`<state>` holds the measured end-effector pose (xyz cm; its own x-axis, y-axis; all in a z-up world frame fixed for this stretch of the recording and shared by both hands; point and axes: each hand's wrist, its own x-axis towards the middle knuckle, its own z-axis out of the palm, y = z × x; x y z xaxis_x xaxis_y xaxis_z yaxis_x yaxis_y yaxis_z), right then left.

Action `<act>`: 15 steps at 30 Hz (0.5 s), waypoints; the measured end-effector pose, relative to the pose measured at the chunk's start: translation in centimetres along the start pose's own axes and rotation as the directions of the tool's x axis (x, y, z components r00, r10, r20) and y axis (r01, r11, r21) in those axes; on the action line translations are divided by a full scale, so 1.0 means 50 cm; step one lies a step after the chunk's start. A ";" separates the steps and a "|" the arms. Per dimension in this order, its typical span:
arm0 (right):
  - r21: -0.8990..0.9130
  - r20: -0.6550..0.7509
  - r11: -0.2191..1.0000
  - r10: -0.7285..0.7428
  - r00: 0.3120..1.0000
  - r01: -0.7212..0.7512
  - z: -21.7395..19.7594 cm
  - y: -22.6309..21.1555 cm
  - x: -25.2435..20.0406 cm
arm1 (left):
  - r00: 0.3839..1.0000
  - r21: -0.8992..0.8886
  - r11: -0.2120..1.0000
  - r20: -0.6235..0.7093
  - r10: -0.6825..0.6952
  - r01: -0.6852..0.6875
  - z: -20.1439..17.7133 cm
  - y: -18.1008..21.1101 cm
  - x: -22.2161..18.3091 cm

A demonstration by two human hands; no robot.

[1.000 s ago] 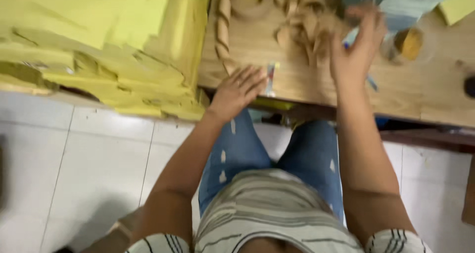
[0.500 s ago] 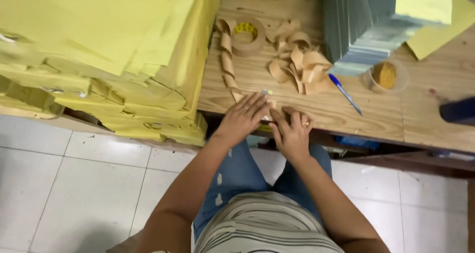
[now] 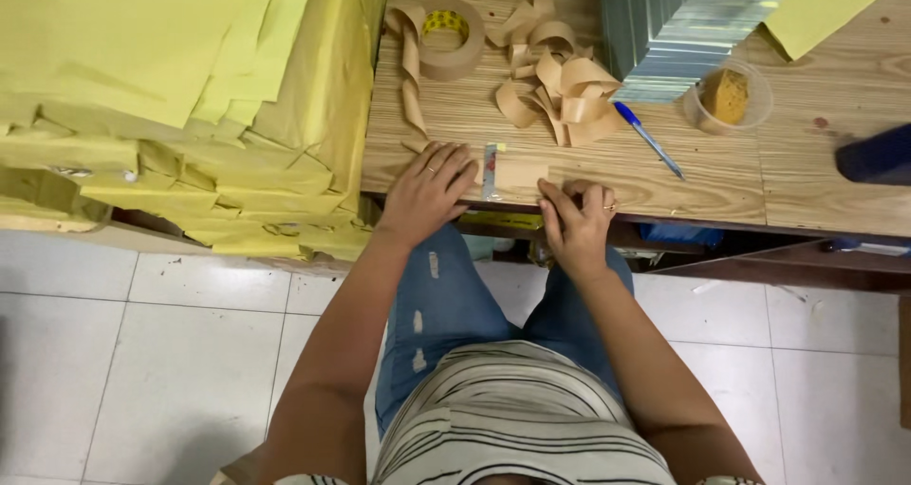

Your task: The person applies adhesive strips to small paper or cardboard items, using a roll of tape and a small tool to press them down.

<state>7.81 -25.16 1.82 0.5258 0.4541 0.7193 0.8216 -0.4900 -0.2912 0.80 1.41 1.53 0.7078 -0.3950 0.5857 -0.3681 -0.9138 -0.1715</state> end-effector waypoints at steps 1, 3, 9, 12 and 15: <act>0.001 -0.003 1.000 -0.001 1.000 0.001 -0.001 -0.001 0.001 | 1.000 0.003 1.000 0.000 0.001 -0.001 -0.001 -0.001 0.001; 0.021 -0.010 1.000 -0.002 1.000 0.002 -0.005 -0.004 0.002 | 0.999 0.054 0.998 -0.033 0.042 -0.040 -0.005 -0.001 0.001; 0.087 -0.052 0.995 -0.045 0.998 0.050 -0.009 -0.001 -0.002 | 0.999 0.050 0.998 0.047 0.027 -0.029 0.000 0.005 -0.005; 0.095 -0.073 0.993 -0.061 0.995 0.068 -0.006 0.003 -0.001 | 0.997 -0.026 1.000 0.077 0.016 -0.014 0.014 -0.009 -0.005; 0.086 -0.076 0.994 -0.062 0.995 0.068 -0.006 0.002 0.001 | 0.997 -0.078 0.997 0.073 0.006 0.000 0.032 -0.033 0.002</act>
<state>7.86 -25.41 2.02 0.4559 0.4253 0.7819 0.8714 -0.3921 -0.2948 2.45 2.74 0.60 0.7480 -0.4062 0.5249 -0.4142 -0.9036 -0.1091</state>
